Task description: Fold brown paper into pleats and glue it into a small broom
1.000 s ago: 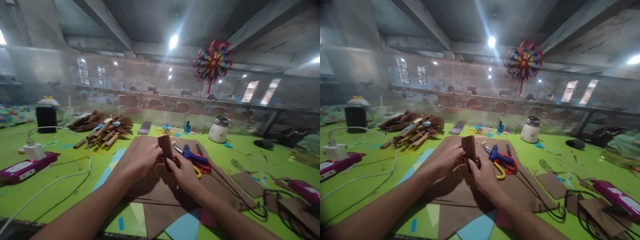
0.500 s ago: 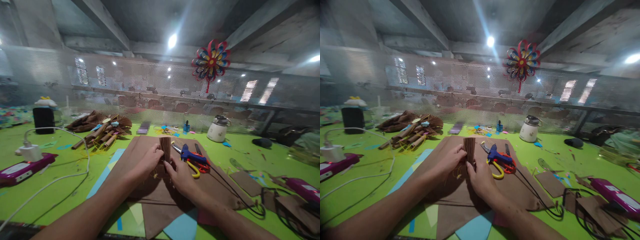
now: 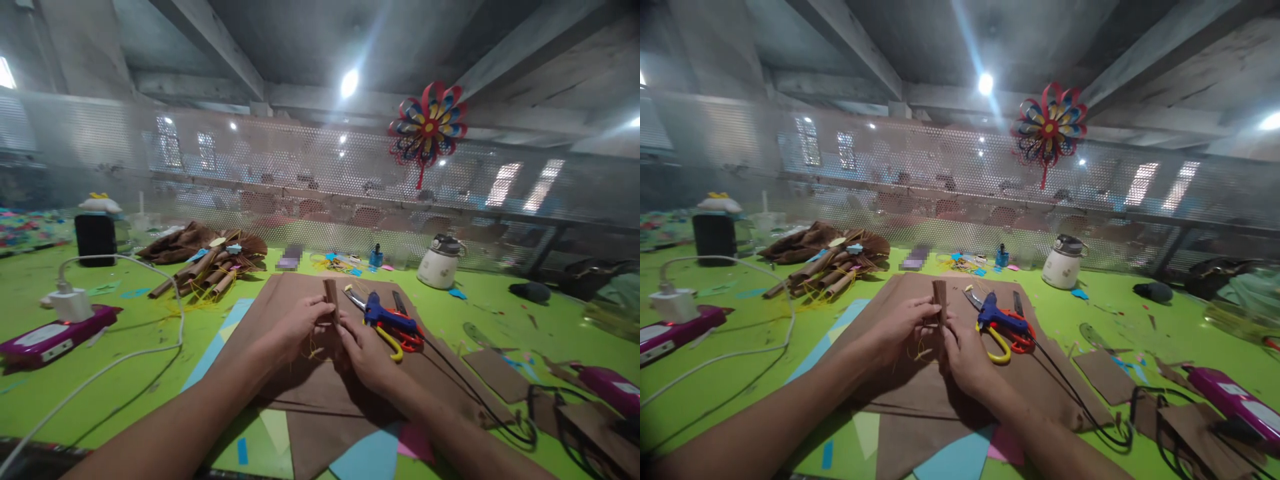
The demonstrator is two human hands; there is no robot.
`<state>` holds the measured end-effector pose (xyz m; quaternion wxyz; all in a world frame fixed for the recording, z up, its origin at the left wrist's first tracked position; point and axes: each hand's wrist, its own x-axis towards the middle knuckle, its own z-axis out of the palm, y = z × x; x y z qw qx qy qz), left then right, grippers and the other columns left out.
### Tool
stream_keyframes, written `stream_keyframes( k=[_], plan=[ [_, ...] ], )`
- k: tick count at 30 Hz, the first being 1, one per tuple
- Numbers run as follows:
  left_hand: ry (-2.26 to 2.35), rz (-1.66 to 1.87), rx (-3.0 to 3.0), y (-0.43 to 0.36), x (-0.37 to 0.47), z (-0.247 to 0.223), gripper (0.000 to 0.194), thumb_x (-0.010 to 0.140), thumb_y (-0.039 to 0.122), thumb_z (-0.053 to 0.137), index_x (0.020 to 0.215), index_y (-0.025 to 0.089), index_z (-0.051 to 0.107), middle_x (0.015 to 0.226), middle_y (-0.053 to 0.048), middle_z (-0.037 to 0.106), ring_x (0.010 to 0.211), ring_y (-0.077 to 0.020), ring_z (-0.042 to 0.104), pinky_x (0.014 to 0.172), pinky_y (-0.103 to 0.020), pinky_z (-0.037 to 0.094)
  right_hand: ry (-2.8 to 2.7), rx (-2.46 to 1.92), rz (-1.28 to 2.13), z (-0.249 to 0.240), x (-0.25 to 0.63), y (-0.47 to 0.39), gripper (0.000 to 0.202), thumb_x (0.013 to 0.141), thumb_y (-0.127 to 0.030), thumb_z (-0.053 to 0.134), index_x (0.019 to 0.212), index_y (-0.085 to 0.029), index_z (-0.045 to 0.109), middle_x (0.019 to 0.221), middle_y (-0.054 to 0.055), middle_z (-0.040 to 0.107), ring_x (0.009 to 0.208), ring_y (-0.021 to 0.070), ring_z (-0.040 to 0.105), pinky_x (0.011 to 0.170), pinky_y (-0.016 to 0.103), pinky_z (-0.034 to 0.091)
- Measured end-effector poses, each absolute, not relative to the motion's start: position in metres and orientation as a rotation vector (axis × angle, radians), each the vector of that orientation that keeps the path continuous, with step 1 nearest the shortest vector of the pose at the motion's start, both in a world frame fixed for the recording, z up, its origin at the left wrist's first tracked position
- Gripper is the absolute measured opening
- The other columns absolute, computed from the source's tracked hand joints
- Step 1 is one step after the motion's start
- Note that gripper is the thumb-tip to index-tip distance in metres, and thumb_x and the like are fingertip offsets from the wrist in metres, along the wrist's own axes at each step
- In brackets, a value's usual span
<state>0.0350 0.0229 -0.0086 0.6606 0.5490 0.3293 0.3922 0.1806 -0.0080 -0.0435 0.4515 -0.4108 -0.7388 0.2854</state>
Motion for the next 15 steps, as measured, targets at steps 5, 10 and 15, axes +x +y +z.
stream_keyframes(
  k=[5, 10, 15],
  plan=[
    [0.823, 0.938, 1.273, 0.025, 0.032, -0.009, 0.016, 0.075, 0.032, 0.058, 0.078, 0.016, 0.060, 0.078, -0.007, 0.065, 0.070, -0.0164, 0.059, 0.068, -0.029, 0.046, -1.731, -1.028, 1.028, -0.044, 0.184, -0.007, 0.031, 0.090, -0.042, 0.042, 0.091, -0.018, 0.060, 0.058, -0.003, 0.053, 0.045, 0.0113, 0.048, 0.042, 0.021, 0.039],
    [0.878, 0.953, 1.408, 0.034, 0.030, -0.020, 0.023, 0.079, 0.039, 0.056, 0.073, 0.016, 0.057, 0.065, -0.004, 0.061, 0.058, -0.0146, 0.054, 0.056, -0.026, 0.039, -1.651, -1.034, 1.165, -0.054, 0.185, -0.002, 0.034, 0.088, -0.048, 0.044, 0.091, -0.017, 0.058, 0.056, -0.005, 0.052, 0.040, 0.0088, 0.044, 0.040, 0.019, 0.037],
    [1.061, 1.057, 1.512, 0.039, 0.030, -0.021, 0.016, 0.073, 0.032, 0.061, 0.073, 0.016, 0.058, 0.067, -0.002, 0.058, 0.060, -0.0125, 0.049, 0.056, -0.025, 0.035, -1.699, -1.095, 0.983, -0.052, 0.184, -0.004, 0.030, 0.089, -0.044, 0.041, 0.077, -0.019, 0.053, 0.054, -0.004, 0.051, 0.044, 0.0099, 0.044, 0.043, 0.020, 0.036]
  ],
)
